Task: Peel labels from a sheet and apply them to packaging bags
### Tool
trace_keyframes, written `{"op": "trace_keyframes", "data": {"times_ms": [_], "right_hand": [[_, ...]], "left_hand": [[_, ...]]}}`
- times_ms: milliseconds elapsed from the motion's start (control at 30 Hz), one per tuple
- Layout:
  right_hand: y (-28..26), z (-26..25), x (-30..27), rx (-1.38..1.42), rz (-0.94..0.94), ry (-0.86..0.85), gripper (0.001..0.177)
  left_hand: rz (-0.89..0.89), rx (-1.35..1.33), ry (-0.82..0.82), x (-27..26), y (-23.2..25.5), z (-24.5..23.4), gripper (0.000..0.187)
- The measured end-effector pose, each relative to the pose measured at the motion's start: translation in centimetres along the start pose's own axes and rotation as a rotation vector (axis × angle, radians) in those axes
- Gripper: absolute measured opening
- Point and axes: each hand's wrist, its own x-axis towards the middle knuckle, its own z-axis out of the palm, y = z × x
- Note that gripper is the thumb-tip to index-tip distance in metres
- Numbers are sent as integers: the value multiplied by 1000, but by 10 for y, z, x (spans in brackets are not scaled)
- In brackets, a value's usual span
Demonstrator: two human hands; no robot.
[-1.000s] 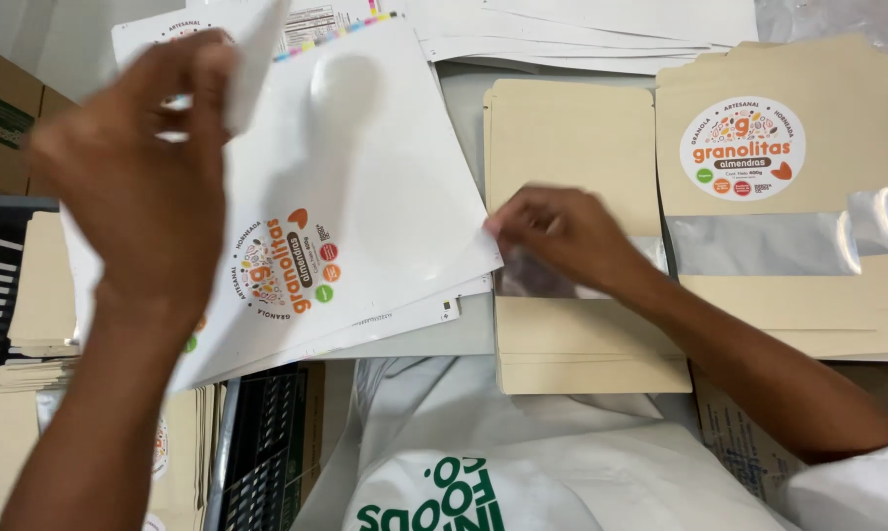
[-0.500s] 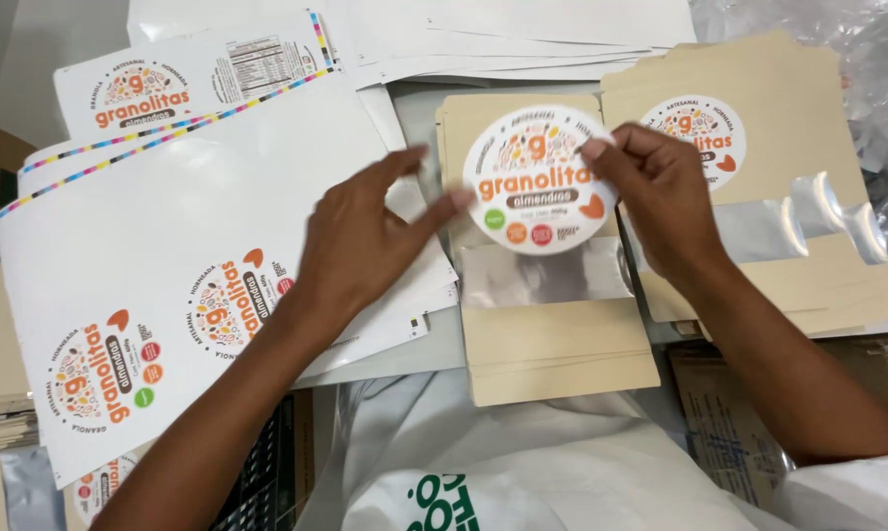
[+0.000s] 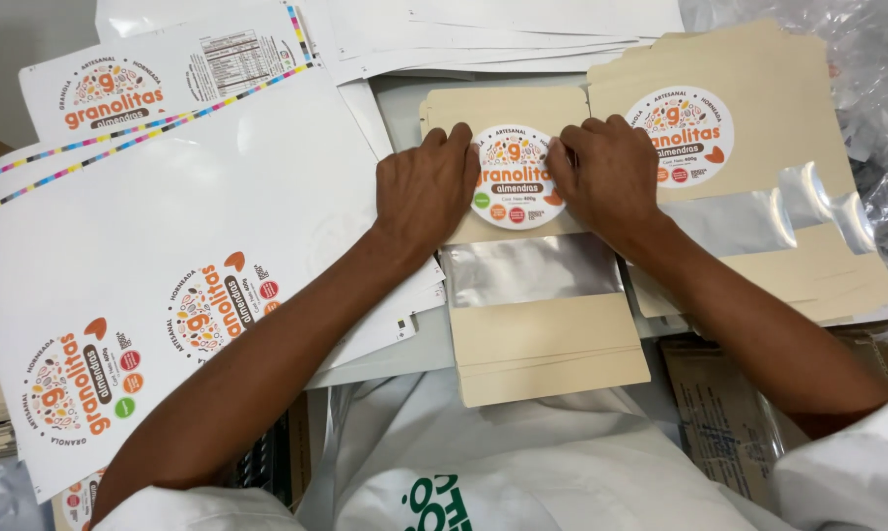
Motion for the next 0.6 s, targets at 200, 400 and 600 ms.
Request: {"op": "trace_keyframes", "data": {"times_ms": [200,400,600], "right_hand": [[15,27,1,-154,45,-65,50],[-26,6,-2,216,-314,13,68],[-55,-28,-42,358,-385,-478,71]], "left_hand": [[-6,132,-186,2,-19,45,30],[97,198,76,40,-60,32,54],[107,208,144,36,-52,21,46]]}}
